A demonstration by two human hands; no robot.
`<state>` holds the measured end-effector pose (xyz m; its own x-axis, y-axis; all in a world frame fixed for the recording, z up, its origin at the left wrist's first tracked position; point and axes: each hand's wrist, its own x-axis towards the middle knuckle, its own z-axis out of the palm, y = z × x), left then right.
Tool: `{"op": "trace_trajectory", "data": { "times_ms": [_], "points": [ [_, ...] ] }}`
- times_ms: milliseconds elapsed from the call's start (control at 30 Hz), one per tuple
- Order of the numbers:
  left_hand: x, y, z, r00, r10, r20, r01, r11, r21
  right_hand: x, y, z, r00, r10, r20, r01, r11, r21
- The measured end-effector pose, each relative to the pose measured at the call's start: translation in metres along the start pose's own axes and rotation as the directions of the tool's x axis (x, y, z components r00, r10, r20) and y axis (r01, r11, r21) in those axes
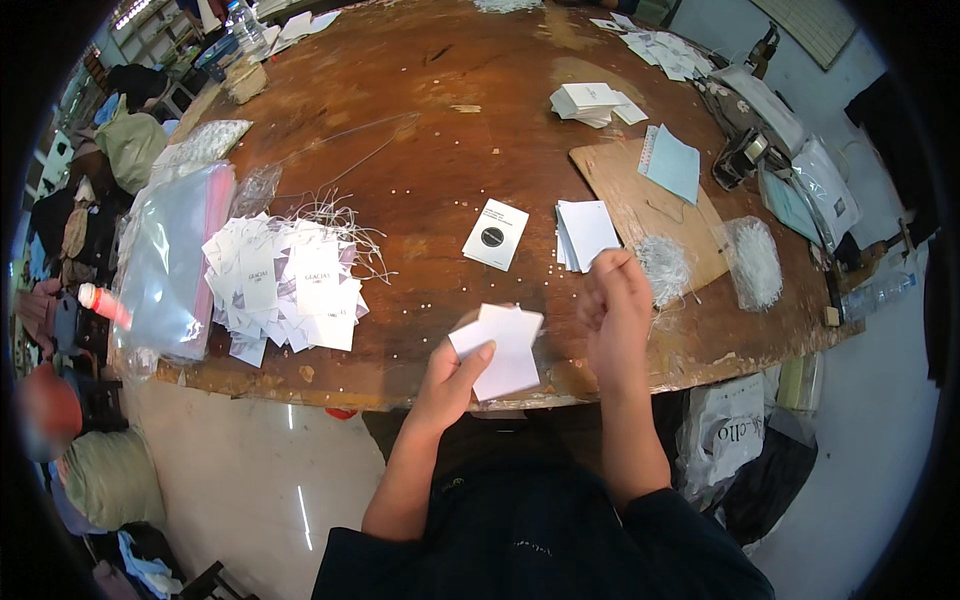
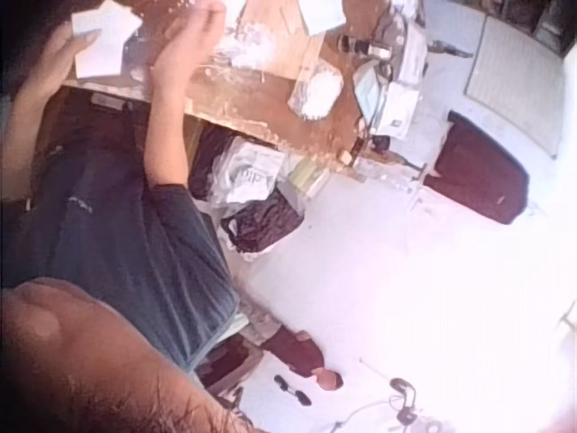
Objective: The person repeatedly picks small white paper tags and thin white strings from a wooden table, inserts a string through a hole in each tag, and places the assembled units into a growing stack. The person handles items one at a time and occasionally repositions stacks to continue the process.
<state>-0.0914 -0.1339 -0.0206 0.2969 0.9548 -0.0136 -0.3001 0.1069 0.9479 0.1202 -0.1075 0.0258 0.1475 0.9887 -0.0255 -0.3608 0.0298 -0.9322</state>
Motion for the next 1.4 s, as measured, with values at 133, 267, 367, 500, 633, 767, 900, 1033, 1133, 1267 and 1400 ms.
{"op": "trace_trajectory", "data": {
  "times_ms": [133,267,367,500,633,767,900,1033,1133,1267,1400],
  "points": [
    [0.006,-0.004,-0.004,0.99,0.083,-0.115,-0.065,0.986,0.155,-0.024,0.018,0.033,0.941,-0.288,0.178,0.337,0.736,-0.588],
    [0.004,-0.007,-0.005,0.972,0.191,-0.138,-0.145,0.947,0.287,-0.027,0.025,0.043,0.935,-0.248,0.252,0.354,0.668,-0.655],
    [0.003,-0.007,-0.005,0.967,0.229,-0.11,-0.175,0.913,0.368,-0.026,0.025,0.043,0.934,-0.226,0.276,0.356,0.65,-0.672],
    [0.004,-0.007,-0.004,0.958,0.275,-0.078,-0.218,0.879,0.425,-0.024,0.027,0.044,0.904,-0.267,0.333,0.425,0.639,-0.642],
    [0.001,-0.007,-0.003,0.959,0.27,-0.087,-0.212,0.885,0.414,-0.024,0.025,0.043,0.913,-0.266,0.31,0.407,0.646,-0.646],
    [0.001,-0.007,0.0,0.946,0.311,-0.091,-0.248,0.877,0.411,-0.026,0.026,0.043,0.908,-0.294,0.298,0.418,0.643,-0.642],
    [0.002,-0.003,0.002,0.948,0.307,-0.083,-0.246,0.873,0.421,-0.027,0.031,0.043,0.887,-0.319,0.333,0.461,0.608,-0.646],
    [-0.001,-0.002,0.004,0.911,0.413,-0.007,-0.314,0.703,0.638,-0.027,0.033,0.043,0.893,-0.337,0.3,0.449,0.614,-0.649],
    [0.003,-0.004,0.001,0.81,0.574,0.116,-0.427,0.443,0.789,-0.024,0.03,0.039,0.903,-0.302,0.305,0.429,0.661,-0.615],
    [0.011,0.0,-0.006,0.634,0.688,0.353,-0.434,-0.061,0.899,-0.022,0.025,0.033,0.977,0.076,0.198,0.001,0.932,-0.362],
    [0.003,0.005,-0.01,0.608,0.668,0.43,-0.385,-0.226,0.895,-0.014,0.032,0.027,0.939,0.269,0.216,-0.245,0.961,-0.132]
  ]
}}
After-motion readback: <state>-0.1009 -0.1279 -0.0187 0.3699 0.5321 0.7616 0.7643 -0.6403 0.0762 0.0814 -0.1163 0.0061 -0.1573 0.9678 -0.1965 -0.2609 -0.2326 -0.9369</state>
